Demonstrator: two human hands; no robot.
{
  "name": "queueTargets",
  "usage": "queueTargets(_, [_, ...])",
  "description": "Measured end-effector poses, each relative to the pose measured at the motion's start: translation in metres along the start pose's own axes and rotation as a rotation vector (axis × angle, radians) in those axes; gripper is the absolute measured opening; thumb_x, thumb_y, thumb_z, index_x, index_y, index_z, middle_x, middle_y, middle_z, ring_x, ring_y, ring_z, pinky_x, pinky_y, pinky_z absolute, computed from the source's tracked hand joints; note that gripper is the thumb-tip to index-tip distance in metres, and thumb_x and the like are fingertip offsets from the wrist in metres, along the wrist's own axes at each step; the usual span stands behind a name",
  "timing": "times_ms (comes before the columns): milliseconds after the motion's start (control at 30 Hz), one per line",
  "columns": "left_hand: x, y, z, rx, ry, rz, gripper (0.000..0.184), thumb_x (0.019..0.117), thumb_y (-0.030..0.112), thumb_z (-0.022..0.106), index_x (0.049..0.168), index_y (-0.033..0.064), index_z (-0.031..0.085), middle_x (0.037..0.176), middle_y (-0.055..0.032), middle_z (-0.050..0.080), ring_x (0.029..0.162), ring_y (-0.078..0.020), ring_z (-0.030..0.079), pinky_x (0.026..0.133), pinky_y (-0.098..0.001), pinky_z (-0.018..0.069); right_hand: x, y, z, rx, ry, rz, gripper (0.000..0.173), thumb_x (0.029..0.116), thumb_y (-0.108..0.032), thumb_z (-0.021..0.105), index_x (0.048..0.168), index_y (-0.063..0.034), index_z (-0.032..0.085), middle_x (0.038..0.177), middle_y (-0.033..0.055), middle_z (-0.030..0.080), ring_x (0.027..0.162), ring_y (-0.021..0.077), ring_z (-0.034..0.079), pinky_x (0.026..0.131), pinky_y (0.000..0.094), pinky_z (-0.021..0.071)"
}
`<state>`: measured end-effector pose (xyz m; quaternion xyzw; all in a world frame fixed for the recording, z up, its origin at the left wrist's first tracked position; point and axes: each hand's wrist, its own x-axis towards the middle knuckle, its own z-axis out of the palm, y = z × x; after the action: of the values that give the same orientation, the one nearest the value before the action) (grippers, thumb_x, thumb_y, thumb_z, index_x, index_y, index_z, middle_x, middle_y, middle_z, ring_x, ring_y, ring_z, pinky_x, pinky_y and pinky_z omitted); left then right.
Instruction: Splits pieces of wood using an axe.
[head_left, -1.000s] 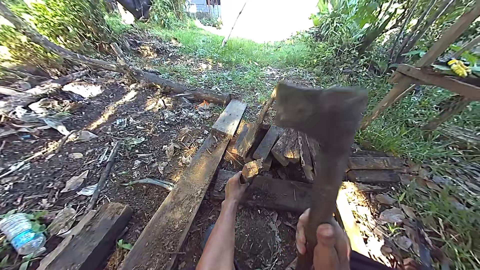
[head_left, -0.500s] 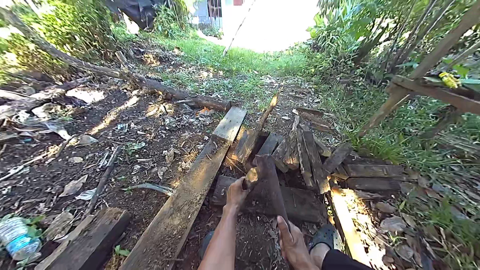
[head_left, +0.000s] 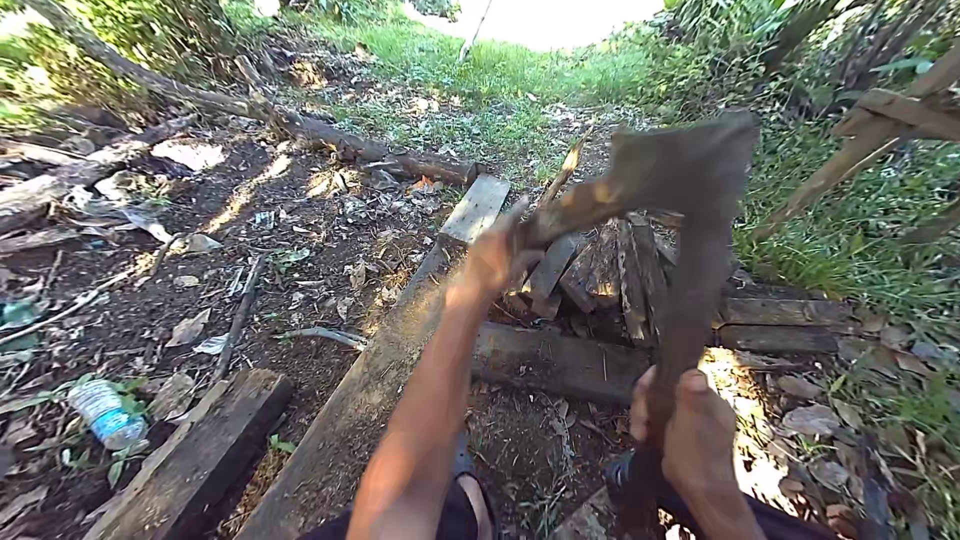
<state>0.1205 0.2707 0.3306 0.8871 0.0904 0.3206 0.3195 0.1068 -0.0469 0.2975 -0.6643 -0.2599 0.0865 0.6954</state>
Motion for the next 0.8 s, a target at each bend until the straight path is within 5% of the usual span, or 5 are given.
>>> queueTargets(67, [0.036, 0.015, -0.052, 0.07, -0.005, 0.147, 0.099, 0.078, 0.033, 0.09, 0.157, 0.0046, 0.038, 0.145, -0.0197, 0.057, 0.132, -0.0312, 0.059, 0.111, -0.0535, 0.0488, 0.02, -0.02, -0.002, 0.136, 0.003, -0.193, 0.066, 0.0944, -0.078, 0.038, 0.091, -0.0168, 0.063, 0.059, -0.0026, 0.059, 0.042, 0.0122, 0.055, 0.038, 0.0326, 0.0522])
queueTargets(200, [0.037, 0.042, -0.155, 0.178, -0.034, 0.039, 0.088, 0.0847, 0.041, 0.084, 0.156, 0.0094, 0.042, 0.142, -0.0149, 0.061, 0.121, -0.0248, 0.066, 0.099, -0.0434, 0.0579, 0.04, -0.024, 0.003, 0.248, -0.057, -0.349, 0.064, 0.0906, -0.082, 0.041, 0.089, -0.0225, 0.065, 0.062, -0.0027, 0.061, 0.045, 0.0137, 0.058, 0.042, 0.0336, 0.0544])
queueTargets(333, [-0.022, 0.063, -0.201, 0.249, -0.154, -0.129, 0.068, 0.0871, 0.039, 0.081, 0.143, 0.0099, 0.056, 0.126, -0.0104, 0.069, 0.107, -0.0199, 0.072, 0.093, -0.0425, 0.0616, 0.004, 0.055, 0.011, -0.082, -0.132, 0.056, 0.071, 0.0931, -0.081, 0.04, 0.091, -0.0131, 0.06, 0.058, -0.0041, 0.054, 0.044, 0.0101, 0.053, 0.042, 0.032, 0.0517])
queueTargets(500, [-0.109, 0.083, -0.181, 0.331, -0.566, -0.206, 0.059, 0.0824, 0.052, 0.082, 0.133, 0.0241, 0.068, 0.107, 0.0016, 0.075, 0.086, -0.0137, 0.072, 0.076, -0.0432, 0.0628, -0.002, 0.157, 0.034, -0.374, -0.22, 0.432, 0.086, 0.094, -0.084, 0.024, 0.085, -0.0073, 0.062, 0.058, 0.0074, 0.055, 0.043, 0.0228, 0.054, 0.044, 0.0459, 0.0524])
queueTargets(800, [-0.2, -0.051, -0.122, 0.259, -0.939, -0.597, 0.071, 0.0857, 0.048, 0.082, 0.139, 0.0075, 0.06, 0.122, -0.0196, 0.069, 0.113, -0.0351, 0.067, 0.101, -0.0611, 0.0494, -0.008, 0.058, 0.023, -0.033, -0.026, 0.549, 0.074, 0.1045, -0.068, 0.025, 0.092, -0.003, 0.059, 0.056, 0.003, 0.053, 0.04, 0.0161, 0.052, 0.038, 0.0354, 0.0514])
